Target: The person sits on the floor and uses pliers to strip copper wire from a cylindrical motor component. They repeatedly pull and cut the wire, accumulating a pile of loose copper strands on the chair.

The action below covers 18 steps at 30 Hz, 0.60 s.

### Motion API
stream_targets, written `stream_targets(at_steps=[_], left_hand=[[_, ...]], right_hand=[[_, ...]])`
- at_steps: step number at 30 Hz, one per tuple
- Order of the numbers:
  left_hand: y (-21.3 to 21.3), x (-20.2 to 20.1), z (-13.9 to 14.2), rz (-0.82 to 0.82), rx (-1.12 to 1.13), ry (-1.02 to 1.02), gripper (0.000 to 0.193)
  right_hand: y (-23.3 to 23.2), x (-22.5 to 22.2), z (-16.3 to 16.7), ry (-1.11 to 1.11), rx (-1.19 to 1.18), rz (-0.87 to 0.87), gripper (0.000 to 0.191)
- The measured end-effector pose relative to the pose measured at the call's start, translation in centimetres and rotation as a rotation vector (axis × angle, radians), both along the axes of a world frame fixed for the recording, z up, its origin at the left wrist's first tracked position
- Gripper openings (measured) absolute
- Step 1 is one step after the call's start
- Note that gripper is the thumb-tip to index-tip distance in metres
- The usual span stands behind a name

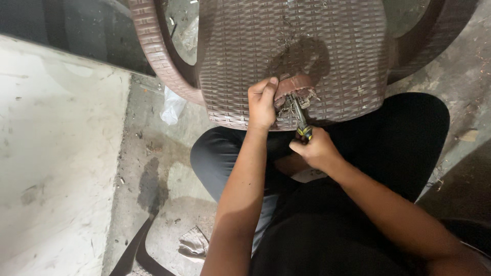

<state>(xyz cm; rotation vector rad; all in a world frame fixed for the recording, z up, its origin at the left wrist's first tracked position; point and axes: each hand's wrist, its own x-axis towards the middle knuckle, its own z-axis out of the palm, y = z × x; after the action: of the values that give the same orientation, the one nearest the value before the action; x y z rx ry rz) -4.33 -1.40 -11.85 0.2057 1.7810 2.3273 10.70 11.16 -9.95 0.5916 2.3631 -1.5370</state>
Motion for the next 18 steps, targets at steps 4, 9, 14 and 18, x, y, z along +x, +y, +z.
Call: stream_targets(at_steps=[4,9,14,18], left_hand=[[-0.3,0.0,-0.4,0.003,0.017,0.012,0.033],[-0.4,-0.2,-1.4,-0.011,0.038,0.067,0.033],[-0.4,-0.4,-1.9,-0.011,0.058,0.074,0.033],[-0.6,-0.2,-1.9,-0.021,0.069,0.079,0.035]], right_hand=[[-0.6,0.4,-0.2,-0.019,0.096,-0.025,0.027],[-0.9,0.5,-0.6,-0.124,-0.791,-0.271,0.020],[-0.6,0.0,1.3,-0.311,-1.159,-0.347,0.038],[-0.8,-0.7,2.7,-0.326,-1.160,-0.280,0.046]])
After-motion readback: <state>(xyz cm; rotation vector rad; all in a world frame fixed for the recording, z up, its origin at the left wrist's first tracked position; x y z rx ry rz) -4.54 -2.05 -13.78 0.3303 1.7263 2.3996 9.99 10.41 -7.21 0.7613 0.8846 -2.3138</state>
